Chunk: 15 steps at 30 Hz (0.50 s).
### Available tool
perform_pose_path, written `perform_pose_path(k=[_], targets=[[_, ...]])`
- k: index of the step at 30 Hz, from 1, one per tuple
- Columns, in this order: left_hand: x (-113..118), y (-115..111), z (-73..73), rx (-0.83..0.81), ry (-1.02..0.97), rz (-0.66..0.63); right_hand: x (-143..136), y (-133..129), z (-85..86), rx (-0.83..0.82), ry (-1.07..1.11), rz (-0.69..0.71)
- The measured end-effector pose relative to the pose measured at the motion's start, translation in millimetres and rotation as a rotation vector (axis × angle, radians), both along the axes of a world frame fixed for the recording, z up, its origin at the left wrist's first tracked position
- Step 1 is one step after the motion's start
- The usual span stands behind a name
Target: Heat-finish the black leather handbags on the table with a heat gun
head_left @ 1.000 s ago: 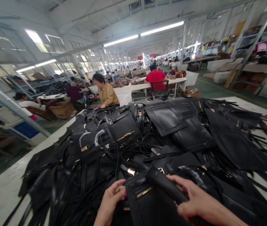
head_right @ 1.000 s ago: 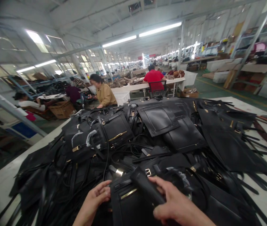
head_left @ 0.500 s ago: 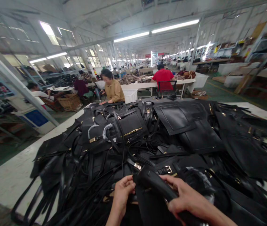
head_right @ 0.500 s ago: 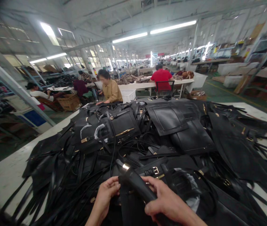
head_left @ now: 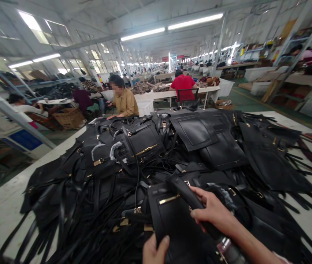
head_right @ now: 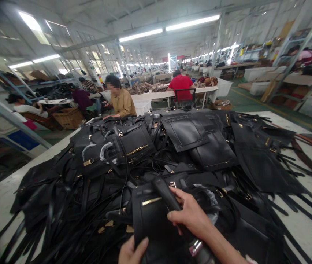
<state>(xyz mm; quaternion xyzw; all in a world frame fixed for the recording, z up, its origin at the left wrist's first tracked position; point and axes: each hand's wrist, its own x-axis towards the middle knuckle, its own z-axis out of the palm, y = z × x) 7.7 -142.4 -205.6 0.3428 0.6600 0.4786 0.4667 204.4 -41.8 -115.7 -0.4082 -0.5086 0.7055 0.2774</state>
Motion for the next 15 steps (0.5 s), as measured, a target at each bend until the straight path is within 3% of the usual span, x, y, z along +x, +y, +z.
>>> perform_pose_path(k=[4,6,8,11,15], targets=[[-26.8,78.6,35.9,0.001,-0.029,-0.013,24.0,-19.0,9.5,0.009,-0.021,0.035],[-36.3,100.2,47.9,-0.023,-0.064,-0.058,35.2,-28.0,11.4,0.007,-0.076,0.067],[-39.9,100.8,52.8,-0.051,-0.140,-0.133,44.5,-35.8,11.0,-0.002,-0.130,0.105],[-42.8,77.4,52.4,-0.119,-0.269,-0.227,50.1,-43.5,10.8,-0.035,-0.192,0.163],[-50.4,49.8,51.2,-0.264,-0.328,-0.224,40.7,-44.2,19.7,-0.087,-0.178,0.252]])
